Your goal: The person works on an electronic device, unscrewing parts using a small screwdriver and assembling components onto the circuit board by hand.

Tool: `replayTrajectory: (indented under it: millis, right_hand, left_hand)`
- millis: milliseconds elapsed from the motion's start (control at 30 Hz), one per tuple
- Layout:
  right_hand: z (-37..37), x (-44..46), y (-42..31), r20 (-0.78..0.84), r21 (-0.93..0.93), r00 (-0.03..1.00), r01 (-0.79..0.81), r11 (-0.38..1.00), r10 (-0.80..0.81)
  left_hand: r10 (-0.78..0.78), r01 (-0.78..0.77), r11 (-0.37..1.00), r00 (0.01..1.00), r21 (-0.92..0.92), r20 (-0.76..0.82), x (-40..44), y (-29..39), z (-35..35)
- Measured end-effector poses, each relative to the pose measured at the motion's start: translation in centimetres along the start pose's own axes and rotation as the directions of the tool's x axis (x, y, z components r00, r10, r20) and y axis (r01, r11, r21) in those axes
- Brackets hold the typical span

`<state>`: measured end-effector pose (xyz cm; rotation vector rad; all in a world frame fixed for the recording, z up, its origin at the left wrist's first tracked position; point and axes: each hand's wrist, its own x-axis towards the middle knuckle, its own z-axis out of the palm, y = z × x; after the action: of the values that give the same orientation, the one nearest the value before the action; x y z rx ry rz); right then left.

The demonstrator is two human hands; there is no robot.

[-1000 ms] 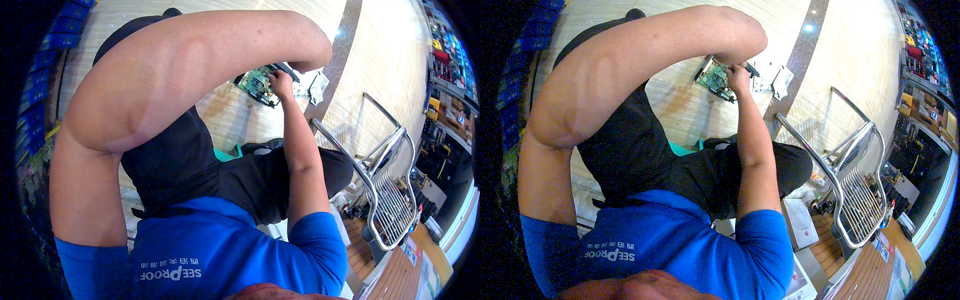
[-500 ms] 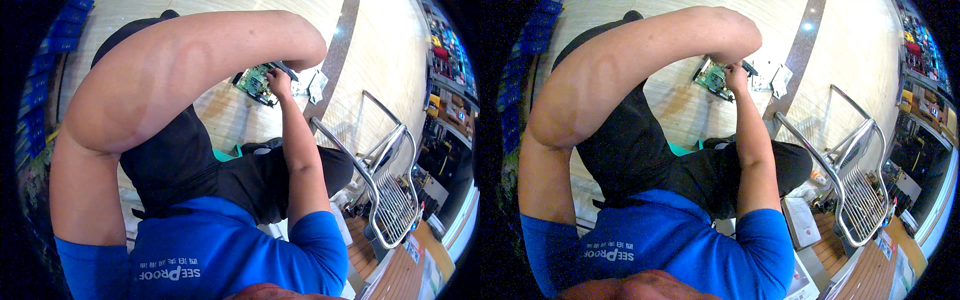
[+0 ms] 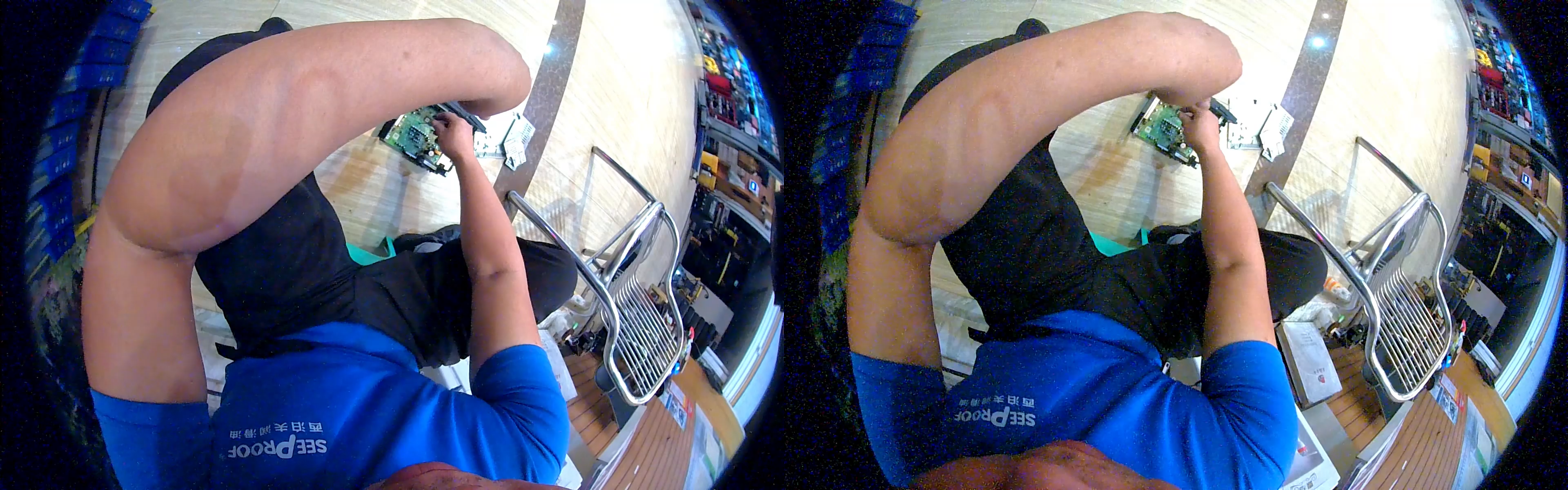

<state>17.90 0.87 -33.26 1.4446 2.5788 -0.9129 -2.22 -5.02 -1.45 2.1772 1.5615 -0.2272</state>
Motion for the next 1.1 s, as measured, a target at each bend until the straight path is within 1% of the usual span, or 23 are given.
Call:
replayTrajectory:
  millis: [67, 100, 167, 200, 267, 300, 367, 400, 467, 500, 567, 733, 800, 867, 933, 1000, 1033, 1100]
  right_hand:
    - [0.4, 0.2, 0.7, 0.029, 0.041, 0.998, 0.055, 0.998, -0.056]
    - [0.9, 0.4, 1.3, 0.030, 0.041, 0.998, 0.056, 0.998, -0.058]
    - [1.3, 0.8, 1.7, 0.061, 0.130, 0.997, 0.044, 0.991, -0.052]
    - [1.2, 0.7, 1.5, 0.061, 0.130, 0.997, 0.045, 0.991, -0.053]
    - [0.6, 0.4, 0.9, 0.033, 0.022, 0.998, 0.050, 0.999, -0.051]
    - [0.3, 0.3, 0.5, 0.033, 0.022, 0.998, 0.050, 0.998, -0.051]
    - [-0.1, 0.2, 0.0, 0.031, -0.083, 0.999, 0.040, 0.996, -0.037]
    - [-0.1, 0.1, 0.0, 0.031, -0.083, 0.999, 0.040, 0.996, -0.038]
    - [0.2, 0.0, 0.1, -0.038, 0.019, 0.999, 0.036, 0.999, -0.035]
    - [0.3, 0.0, 0.4, -0.037, 0.019, 0.999, 0.036, 0.999, -0.036]
    - [0.6, 0.1, 0.9, -0.022, 0.038, 0.995, 0.100, 0.994, -0.099]
    - [0.6, 0.4, 1.1, -0.001, 0.040, 0.995, 0.104, 0.994, -0.104]
    - [0.5, 0.4, 0.9, 0.005, 0.040, 0.995, 0.101, 0.994, -0.101]
    - [0.4, 0.4, 0.6, 0.000, 0.002, 0.999, 0.051, 0.999, -0.051]
    - [0.3, 0.3, 0.4, -0.016, -0.006, 0.999, 0.048, 0.999, -0.048]
    - [0.3, 0.2, 0.4, -0.031, -0.014, 0.999, 0.044, 0.999, -0.045]
    - [0.3, 0.2, 0.5, -0.034, 0.002, 0.997, 0.068, 0.998, -0.068]
    - [0.7, 0.3, 1.1, -0.037, 0.018, 0.995, 0.092, 0.996, -0.092]
  left_hand:
    - [-0.013, 0.013, 1.000, 1.000, 0.005, 0.005, -0.1, 0.3, -0.2]
    - [-0.027, 0.027, 1.000, 1.000, 0.010, 0.011, -0.1, 0.3, -0.2]
    - [-0.026, 0.026, 1.000, 1.000, -0.009, 0.006, -0.1, 0.1, -0.2]
    - [-0.023, 0.023, 0.999, 1.000, -0.027, 0.001, -0.2, 0.1, -0.2]
    - [-0.026, 0.026, 1.000, 1.000, -0.014, 0.005, -0.2, 0.1, -0.2]
    - [-0.028, 0.028, 1.000, 1.000, -0.002, 0.009, -0.2, 0.1, -0.1]
    - [-0.026, 0.026, 1.000, 1.000, 0.000, 0.005, -0.1, 0.1, 0.0]
    - [-0.022, 0.022, 1.000, 1.000, 0.001, 0.001, -0.1, 0.1, 0.0]
    - [-0.029, 0.029, 1.000, 1.000, -0.003, -0.005, 0.0, 0.1, 0.2]
    - [-0.035, 0.035, 0.999, 0.999, -0.007, -0.011, 0.0, 0.1, 0.2]
    - [-0.031, 0.031, 0.999, 0.999, 0.008, 0.008, 0.1, 0.2, 0.1]
    - [-0.022, 0.021, 1.000, 0.999, 0.021, 0.031, 0.0, 0.2, 0.0]
    - [-0.047, 0.047, 0.999, 0.999, 0.025, 0.003, 0.1, 0.3, 0.2]
    - [-0.039, 0.038, 0.999, 0.999, 0.023, 0.005, 0.0, 0.2, 0.2]
    - [-0.031, 0.031, 0.999, 0.999, 0.021, 0.008, -0.1, 0.2, 0.0]
    - [-0.019, 0.016, 0.998, 0.998, 0.066, 0.052, -0.1, 0.3, -0.2]
    - [-0.019, 0.016, 0.998, 0.998, 0.066, 0.052, -0.1, 0.3, -0.1]
    - [-0.049, 0.049, 0.998, 0.999, 0.027, -0.010, 0.0, 0.4, 0.3]
